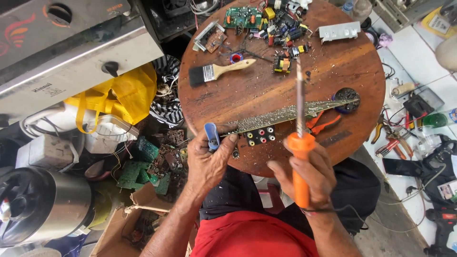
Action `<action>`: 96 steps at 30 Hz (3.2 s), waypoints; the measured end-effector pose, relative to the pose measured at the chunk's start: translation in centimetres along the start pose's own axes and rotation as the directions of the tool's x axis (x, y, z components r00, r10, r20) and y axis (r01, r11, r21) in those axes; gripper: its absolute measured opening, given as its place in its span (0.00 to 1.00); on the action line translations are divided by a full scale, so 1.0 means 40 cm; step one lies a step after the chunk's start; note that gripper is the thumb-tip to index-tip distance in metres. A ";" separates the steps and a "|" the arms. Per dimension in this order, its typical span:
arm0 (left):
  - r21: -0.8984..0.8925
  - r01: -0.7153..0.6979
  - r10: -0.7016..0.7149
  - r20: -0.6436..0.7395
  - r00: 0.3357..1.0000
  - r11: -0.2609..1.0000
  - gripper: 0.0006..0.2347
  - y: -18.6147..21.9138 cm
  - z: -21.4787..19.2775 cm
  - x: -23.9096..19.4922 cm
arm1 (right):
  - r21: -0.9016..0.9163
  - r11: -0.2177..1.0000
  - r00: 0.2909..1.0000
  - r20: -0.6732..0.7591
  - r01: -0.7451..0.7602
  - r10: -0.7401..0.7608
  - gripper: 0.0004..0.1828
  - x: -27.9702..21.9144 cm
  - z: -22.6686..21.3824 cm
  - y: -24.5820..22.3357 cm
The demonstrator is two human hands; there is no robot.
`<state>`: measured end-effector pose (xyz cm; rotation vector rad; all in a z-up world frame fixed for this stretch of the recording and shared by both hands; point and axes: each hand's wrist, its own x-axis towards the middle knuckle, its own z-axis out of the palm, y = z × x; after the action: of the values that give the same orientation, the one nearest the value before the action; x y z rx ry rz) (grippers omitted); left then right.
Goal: The person uses a soldering iron and a desoldering pump to remove solder from a green circuit board. They repeatedly heat solder joints and use the pump to extract molten solder, working across several connection points on the board.
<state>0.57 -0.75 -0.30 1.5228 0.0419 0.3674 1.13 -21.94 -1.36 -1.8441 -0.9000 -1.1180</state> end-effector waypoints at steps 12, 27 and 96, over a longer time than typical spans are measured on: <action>0.007 0.066 -0.066 -0.015 0.998 0.998 0.08 -0.005 -0.002 0.003 | -0.112 0.993 0.999 -0.015 -0.045 0.044 0.22 0.049 0.121 -0.009; 0.105 -0.016 0.018 -0.018 1.000 0.994 0.07 0.021 0.019 0.000 | -0.116 0.990 0.997 -0.010 -0.081 0.081 0.22 0.044 0.103 -0.031; -0.598 0.184 -0.439 -0.313 0.842 0.780 0.13 -0.111 0.226 -0.020 | -0.258 0.962 0.989 0.100 -0.085 0.114 0.12 0.135 0.012 0.081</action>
<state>3.05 -9.70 -4.29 0.8089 0.5126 0.3976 6.04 -22.03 2.63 -2.1558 -0.7449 -1.1158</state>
